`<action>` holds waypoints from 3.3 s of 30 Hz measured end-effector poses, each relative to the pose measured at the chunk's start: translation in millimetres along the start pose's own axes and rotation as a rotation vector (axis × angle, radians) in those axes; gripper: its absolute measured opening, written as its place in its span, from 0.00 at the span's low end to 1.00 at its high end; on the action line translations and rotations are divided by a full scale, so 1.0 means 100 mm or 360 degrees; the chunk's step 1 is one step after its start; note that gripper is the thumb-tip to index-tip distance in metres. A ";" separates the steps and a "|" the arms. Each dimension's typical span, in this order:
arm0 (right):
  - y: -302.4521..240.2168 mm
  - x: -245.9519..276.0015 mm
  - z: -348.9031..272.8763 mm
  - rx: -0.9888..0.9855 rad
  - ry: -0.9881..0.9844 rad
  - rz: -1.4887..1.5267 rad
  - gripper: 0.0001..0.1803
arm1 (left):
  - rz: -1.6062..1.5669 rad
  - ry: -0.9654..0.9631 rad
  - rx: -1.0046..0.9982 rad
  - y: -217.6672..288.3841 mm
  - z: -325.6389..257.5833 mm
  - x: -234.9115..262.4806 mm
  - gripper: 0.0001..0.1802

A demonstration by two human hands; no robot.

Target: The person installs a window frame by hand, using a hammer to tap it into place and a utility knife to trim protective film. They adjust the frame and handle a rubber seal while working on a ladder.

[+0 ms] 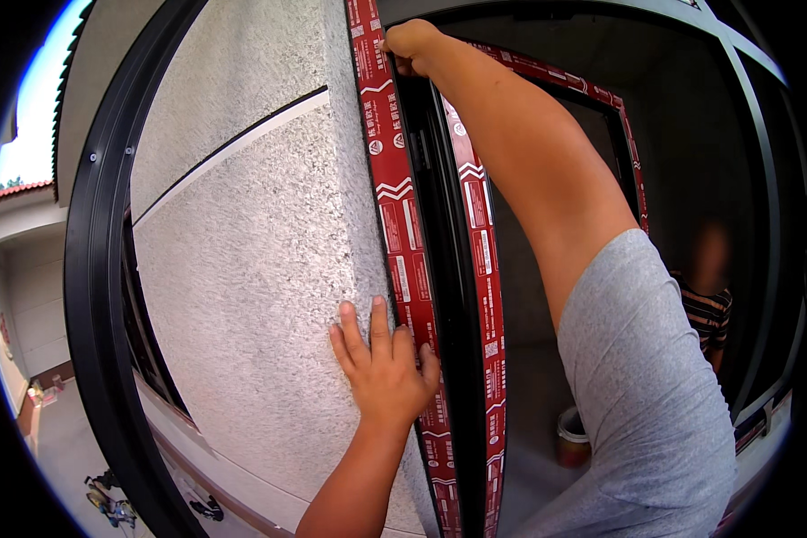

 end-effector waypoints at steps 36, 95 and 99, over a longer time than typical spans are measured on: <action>-0.06 0.09 -0.31 -0.0078 -0.0034 0.0346 0.08 | -0.0093 0.0046 0.0035 -0.05 -0.02 0.03 0.14; -0.10 0.53 0.00 0.0970 0.0293 -0.1303 0.22 | -0.0155 0.0048 0.0034 -0.07 -0.01 0.03 0.14; -0.04 0.49 0.09 0.1077 0.0363 -0.1378 0.21 | -0.0144 0.0042 0.0024 -0.07 -0.02 0.02 0.13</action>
Point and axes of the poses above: each hand's wrist, its own z-axis towards the middle knuckle, its own x-axis out of the back of the hand, y = z × x, the point moved 6 cm from there along z, towards the middle knuckle, and after that the axes turned 14 degrees about z, right-handed, at the moved point
